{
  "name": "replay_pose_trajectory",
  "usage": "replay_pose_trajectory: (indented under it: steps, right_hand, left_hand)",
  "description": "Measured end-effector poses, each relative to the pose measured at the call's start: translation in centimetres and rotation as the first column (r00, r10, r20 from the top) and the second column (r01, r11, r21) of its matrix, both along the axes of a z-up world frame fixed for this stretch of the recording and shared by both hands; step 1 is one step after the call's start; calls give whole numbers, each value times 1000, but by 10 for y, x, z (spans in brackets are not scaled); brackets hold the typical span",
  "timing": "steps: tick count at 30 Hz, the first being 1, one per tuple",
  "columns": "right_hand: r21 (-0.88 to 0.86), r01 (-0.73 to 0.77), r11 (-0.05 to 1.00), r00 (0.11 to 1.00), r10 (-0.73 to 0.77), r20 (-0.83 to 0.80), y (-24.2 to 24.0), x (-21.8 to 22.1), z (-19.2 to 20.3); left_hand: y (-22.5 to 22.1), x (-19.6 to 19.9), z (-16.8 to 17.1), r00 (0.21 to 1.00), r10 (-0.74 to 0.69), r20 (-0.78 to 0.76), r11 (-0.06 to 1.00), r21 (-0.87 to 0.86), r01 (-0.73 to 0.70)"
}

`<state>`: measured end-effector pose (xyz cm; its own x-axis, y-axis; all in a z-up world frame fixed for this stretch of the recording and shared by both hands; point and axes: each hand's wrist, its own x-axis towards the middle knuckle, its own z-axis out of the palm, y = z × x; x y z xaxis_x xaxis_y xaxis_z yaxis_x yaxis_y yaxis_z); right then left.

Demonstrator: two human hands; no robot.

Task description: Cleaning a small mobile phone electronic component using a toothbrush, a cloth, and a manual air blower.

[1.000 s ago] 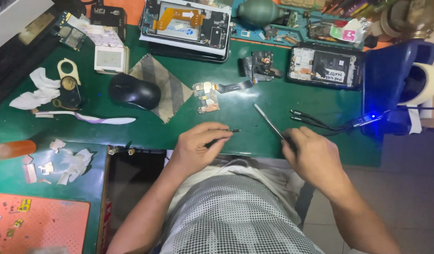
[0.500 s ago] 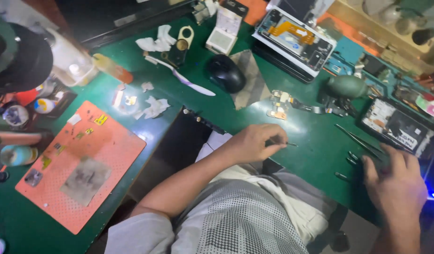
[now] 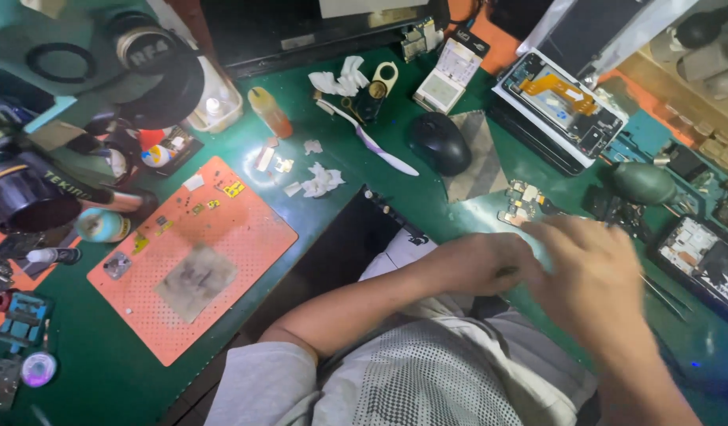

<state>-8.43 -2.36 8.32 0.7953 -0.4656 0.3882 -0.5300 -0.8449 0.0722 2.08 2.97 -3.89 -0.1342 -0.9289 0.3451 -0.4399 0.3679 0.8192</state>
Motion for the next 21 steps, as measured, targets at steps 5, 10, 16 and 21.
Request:
replay_pose_trajectory:
  steps: [5, 10, 16, 21]
  right_hand:
    - [-76, -320, 945, 942, 326, 87, -1, 149, -49]
    - [-76, -341, 937, 935, 330, -130, -15, 189, -90]
    - [87, -210, 974, 942, 225, -248, 2, 171, -48]
    - [279, -158, 947, 903, 252, -347, 0, 199, 7]
  left_hand:
    - [2, -7, -18, 990, 133, -48, 978, -158, -139]
    - [-7, 9, -13, 963, 262, 69, 922, -313, -228]
    - [-4, 12, -18, 895, 366, 256, 850, -484, -209]
    - [-7, 8, -5, 977, 48, -209, 991, 132, -20]
